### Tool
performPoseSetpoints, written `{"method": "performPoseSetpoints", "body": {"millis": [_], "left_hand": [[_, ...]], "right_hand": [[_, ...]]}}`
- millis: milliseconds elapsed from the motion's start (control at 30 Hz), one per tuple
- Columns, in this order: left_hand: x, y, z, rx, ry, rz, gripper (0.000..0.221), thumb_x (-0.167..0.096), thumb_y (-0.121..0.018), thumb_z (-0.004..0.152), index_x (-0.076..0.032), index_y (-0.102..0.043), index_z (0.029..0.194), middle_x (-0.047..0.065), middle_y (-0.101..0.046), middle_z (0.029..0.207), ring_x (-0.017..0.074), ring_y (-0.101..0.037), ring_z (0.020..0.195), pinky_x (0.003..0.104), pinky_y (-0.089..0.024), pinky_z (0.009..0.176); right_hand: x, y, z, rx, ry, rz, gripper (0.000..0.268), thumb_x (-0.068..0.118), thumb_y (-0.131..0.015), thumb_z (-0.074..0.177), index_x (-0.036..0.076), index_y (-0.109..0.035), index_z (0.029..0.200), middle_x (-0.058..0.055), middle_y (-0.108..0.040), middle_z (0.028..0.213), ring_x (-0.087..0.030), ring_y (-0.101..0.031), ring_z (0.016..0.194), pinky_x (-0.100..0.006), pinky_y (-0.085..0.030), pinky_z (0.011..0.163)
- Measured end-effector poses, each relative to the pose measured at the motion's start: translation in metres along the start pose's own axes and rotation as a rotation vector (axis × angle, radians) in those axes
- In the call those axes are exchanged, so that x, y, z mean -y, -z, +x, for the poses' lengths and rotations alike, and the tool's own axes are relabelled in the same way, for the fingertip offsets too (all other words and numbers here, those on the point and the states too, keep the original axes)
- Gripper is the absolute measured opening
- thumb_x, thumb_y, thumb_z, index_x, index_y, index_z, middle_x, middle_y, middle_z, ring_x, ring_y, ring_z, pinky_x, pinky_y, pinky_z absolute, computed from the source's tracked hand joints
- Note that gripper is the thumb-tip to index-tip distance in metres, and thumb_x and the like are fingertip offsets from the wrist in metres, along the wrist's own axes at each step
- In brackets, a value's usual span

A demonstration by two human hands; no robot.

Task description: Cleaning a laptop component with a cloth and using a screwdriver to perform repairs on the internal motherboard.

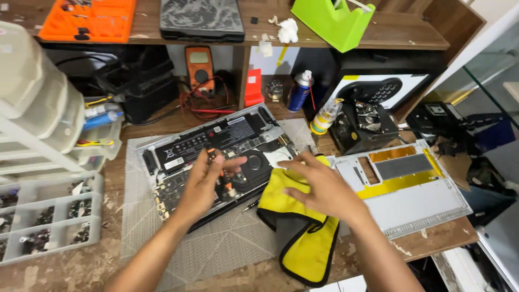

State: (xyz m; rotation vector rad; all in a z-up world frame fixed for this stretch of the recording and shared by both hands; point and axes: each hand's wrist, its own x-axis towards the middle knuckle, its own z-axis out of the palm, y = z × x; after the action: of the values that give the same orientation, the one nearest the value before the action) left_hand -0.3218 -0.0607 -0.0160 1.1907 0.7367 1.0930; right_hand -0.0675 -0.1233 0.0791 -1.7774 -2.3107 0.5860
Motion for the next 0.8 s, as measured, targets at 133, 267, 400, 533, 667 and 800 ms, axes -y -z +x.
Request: {"method": "performPoseSetpoints", "body": {"millis": [133,267,400,533,667,800], "left_hand": [[0.005,-0.01,-0.007,0.001,-0.052,-0.118,0.022,-0.029,-0.045,0.108,-0.008,-0.043,0.112,0.028,-0.073,0.122,0.0278,-0.073,0.101,0.035,-0.059,0.081],[-0.008,-0.021,-0.019,0.036,-0.142,-0.087,0.018,-0.025,-0.049,0.106,-0.008,-0.045,0.11,0.03,-0.07,0.129,0.0282,-0.069,0.109,0.039,-0.059,0.088],[-0.033,-0.016,-0.031,0.011,-0.176,0.051,0.019,-0.019,-0.056,0.103,-0.007,-0.045,0.114,0.026,-0.068,0.135,0.0268,-0.066,0.117,0.041,-0.055,0.094],[-0.101,-0.015,-0.081,-0.211,-0.475,0.329,0.045,-0.005,-0.061,0.091,-0.005,-0.047,0.134,0.022,-0.055,0.137,0.0356,-0.055,0.125,0.05,-0.043,0.113],[-0.146,-0.015,-0.13,-0.246,-0.666,0.363,0.052,0.007,-0.059,0.083,-0.008,-0.052,0.132,0.011,-0.06,0.123,0.0192,-0.062,0.111,0.034,-0.052,0.11],[-0.185,-0.013,-0.144,-0.206,-0.713,0.387,0.046,0.008,-0.059,0.083,-0.008,-0.053,0.126,0.01,-0.06,0.117,0.0188,-0.062,0.106,0.033,-0.052,0.105]], "right_hand": [[0.03,-0.034,0.027,-0.092,0.352,0.448,0.042,0.024,-0.078,0.087,0.007,-0.07,0.125,-0.019,-0.072,0.094,-0.034,-0.066,0.072,-0.044,-0.054,0.063],[0.046,-0.065,0.053,-0.119,0.441,0.575,0.014,0.016,-0.076,0.088,0.004,-0.071,0.092,-0.013,-0.065,0.069,-0.025,-0.061,0.057,-0.037,-0.048,0.051],[0.06,-0.062,0.051,-0.164,0.436,0.653,0.011,0.015,-0.078,0.089,0.01,-0.07,0.084,-0.006,-0.065,0.066,-0.015,-0.059,0.061,-0.032,-0.049,0.053],[0.018,-0.083,0.05,-0.106,0.281,0.803,0.018,0.017,-0.073,0.092,0.007,-0.072,0.106,-0.009,-0.073,0.081,-0.015,-0.069,0.063,-0.026,-0.061,0.057],[-0.006,-0.09,0.053,-0.174,0.238,0.959,0.026,0.006,-0.073,0.091,-0.007,-0.07,0.112,-0.018,-0.072,0.079,-0.019,-0.069,0.057,-0.031,-0.062,0.056],[-0.009,-0.089,0.052,-0.173,0.211,0.982,0.025,0.005,-0.073,0.09,-0.007,-0.07,0.112,-0.019,-0.072,0.079,-0.019,-0.069,0.056,-0.031,-0.062,0.056]]}}
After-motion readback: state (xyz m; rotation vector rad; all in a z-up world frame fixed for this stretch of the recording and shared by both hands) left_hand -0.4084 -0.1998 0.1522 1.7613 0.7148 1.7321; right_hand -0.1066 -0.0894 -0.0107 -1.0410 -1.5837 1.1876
